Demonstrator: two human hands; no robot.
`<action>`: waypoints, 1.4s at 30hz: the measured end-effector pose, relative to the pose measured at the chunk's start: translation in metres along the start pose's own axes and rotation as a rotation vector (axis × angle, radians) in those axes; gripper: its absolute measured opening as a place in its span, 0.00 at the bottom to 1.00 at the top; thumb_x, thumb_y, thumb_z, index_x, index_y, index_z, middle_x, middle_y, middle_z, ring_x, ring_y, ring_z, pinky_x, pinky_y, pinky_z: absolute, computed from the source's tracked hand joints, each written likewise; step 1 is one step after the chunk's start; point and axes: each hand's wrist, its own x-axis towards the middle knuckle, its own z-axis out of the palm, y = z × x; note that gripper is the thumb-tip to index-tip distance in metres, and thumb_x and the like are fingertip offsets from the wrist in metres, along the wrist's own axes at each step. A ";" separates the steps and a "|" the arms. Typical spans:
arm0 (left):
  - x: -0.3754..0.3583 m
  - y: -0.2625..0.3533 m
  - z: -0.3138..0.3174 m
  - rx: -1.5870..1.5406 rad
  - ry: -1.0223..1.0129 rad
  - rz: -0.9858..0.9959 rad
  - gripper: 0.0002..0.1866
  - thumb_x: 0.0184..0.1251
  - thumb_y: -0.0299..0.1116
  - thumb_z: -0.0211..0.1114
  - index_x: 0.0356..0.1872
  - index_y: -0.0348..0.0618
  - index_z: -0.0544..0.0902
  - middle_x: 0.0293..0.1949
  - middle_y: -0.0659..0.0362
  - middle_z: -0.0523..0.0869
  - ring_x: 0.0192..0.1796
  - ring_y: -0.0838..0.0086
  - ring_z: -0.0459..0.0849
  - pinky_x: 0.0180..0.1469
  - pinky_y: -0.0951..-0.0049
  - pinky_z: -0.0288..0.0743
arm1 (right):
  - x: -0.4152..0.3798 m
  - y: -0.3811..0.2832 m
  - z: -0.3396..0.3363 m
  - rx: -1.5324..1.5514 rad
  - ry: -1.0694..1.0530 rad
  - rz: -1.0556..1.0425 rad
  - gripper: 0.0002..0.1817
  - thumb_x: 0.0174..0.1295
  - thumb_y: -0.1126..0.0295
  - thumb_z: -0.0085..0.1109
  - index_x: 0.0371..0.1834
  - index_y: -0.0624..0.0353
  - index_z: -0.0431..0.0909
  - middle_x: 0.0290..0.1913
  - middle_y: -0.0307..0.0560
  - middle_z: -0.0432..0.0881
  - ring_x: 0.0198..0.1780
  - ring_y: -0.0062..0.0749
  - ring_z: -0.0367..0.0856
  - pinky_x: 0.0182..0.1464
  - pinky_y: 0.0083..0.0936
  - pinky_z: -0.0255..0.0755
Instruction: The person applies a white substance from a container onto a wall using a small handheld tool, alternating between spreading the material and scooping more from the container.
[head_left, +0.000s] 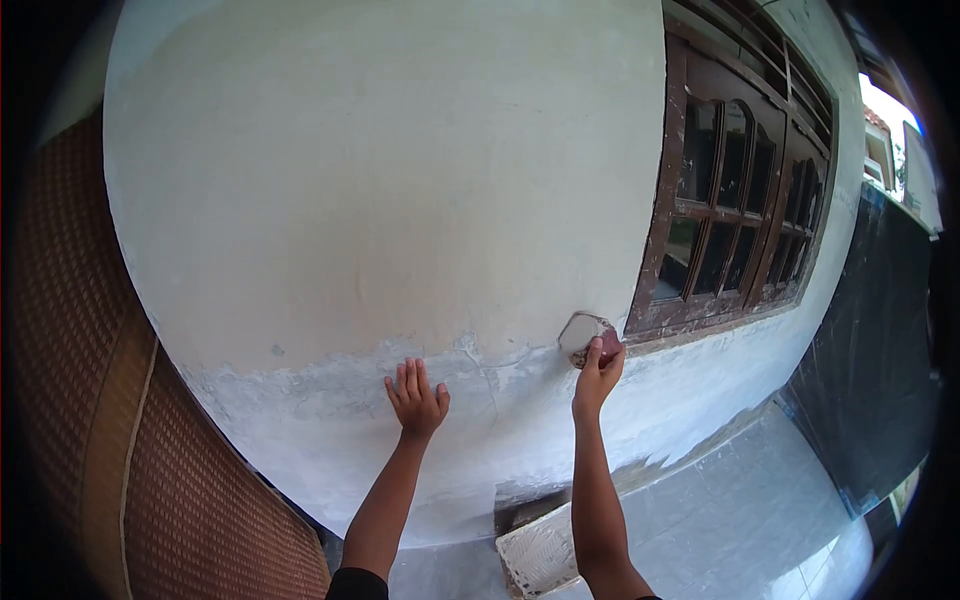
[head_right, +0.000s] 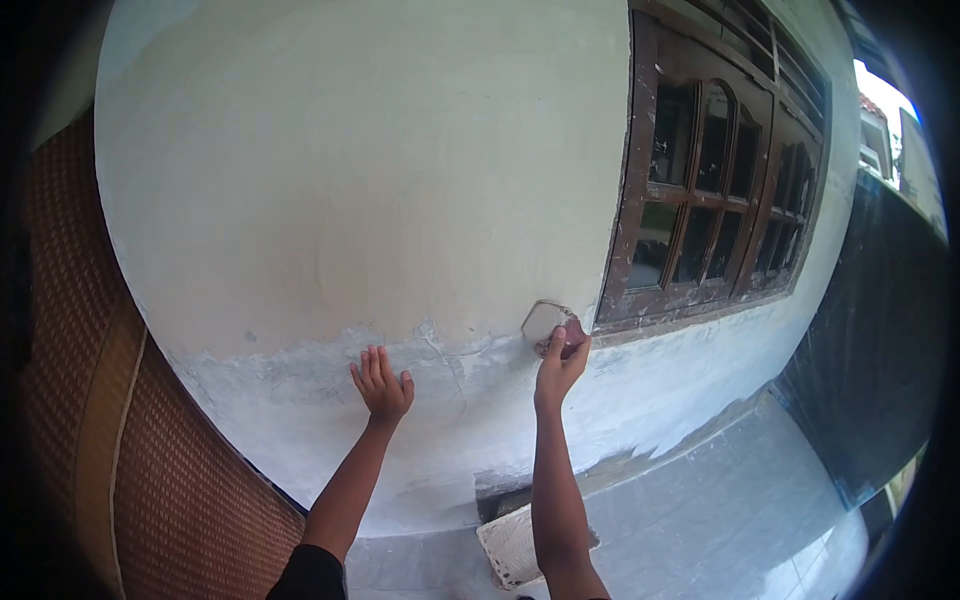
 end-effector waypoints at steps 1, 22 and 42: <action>-0.001 0.001 0.001 -0.001 0.002 -0.003 0.34 0.67 0.44 0.51 0.68 0.29 0.62 0.69 0.43 0.62 0.73 0.51 0.56 0.72 0.40 0.43 | -0.007 -0.007 0.003 0.005 -0.083 0.074 0.09 0.70 0.66 0.55 0.44 0.61 0.72 0.35 0.39 0.77 0.33 0.17 0.74 0.35 0.16 0.71; -0.003 0.000 0.002 -0.006 0.013 -0.008 0.34 0.65 0.44 0.52 0.68 0.30 0.62 0.69 0.44 0.62 0.73 0.51 0.56 0.72 0.40 0.43 | -0.001 0.006 -0.011 -0.060 0.095 0.076 0.11 0.70 0.65 0.55 0.46 0.60 0.72 0.37 0.38 0.76 0.34 0.17 0.72 0.35 0.18 0.72; -0.003 0.000 0.000 -0.013 0.007 -0.055 0.31 0.68 0.46 0.50 0.65 0.33 0.70 0.67 0.49 0.68 0.72 0.56 0.61 0.72 0.43 0.47 | 0.019 0.038 -0.012 -0.099 -0.384 -0.041 0.11 0.69 0.64 0.57 0.47 0.57 0.72 0.31 0.32 0.72 0.29 0.13 0.68 0.31 0.16 0.66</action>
